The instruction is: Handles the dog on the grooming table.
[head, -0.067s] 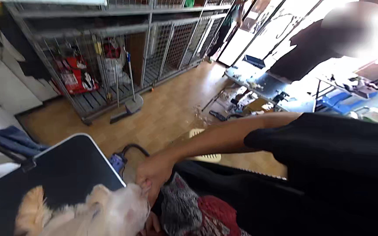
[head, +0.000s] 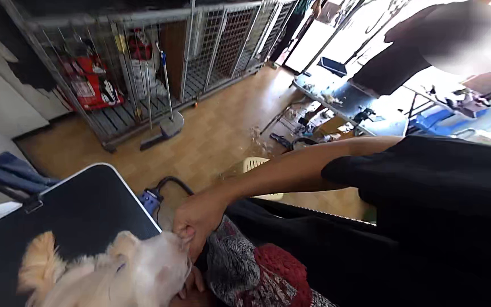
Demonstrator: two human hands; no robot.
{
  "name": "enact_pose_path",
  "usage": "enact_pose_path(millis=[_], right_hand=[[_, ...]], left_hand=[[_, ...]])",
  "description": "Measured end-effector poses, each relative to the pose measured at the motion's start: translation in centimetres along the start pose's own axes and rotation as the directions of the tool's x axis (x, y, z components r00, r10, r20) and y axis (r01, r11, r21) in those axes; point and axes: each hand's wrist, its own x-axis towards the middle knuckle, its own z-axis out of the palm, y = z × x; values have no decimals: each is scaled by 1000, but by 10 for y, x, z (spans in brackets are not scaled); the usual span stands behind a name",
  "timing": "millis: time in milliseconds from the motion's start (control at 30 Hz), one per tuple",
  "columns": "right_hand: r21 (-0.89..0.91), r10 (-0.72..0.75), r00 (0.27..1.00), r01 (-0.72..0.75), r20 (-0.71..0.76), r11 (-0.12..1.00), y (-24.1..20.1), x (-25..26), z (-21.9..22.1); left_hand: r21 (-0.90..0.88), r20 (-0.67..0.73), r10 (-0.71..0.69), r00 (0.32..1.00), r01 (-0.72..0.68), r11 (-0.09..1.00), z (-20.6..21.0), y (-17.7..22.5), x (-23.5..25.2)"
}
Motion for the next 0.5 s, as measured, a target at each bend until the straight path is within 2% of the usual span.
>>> enact_pose_path(millis=[67, 200, 300, 367, 500], right_hand=[[-45, -8, 999, 6, -37, 999, -5, -3, 2], [19, -64, 994, 66, -83, 998, -15, -4, 8], [22, -92, 984, 96, -154, 995, -21, -6, 19], [-35, -105, 970, 100, -218, 994, -24, -10, 23], [57, -140, 969, 154, -205, 986, -14, -14, 27]], left_hand=[[42, -28, 48, 998, -47, 998, 3, -2, 2], [103, -115, 76, 990, -64, 993, 5, 0, -2], [163, -125, 79, 989, -58, 985, 5, 2, -5], [140, -109, 79, 991, -63, 988, 7, -3, -4], [90, -145, 90, 985, -78, 993, 8, -4, -8]])
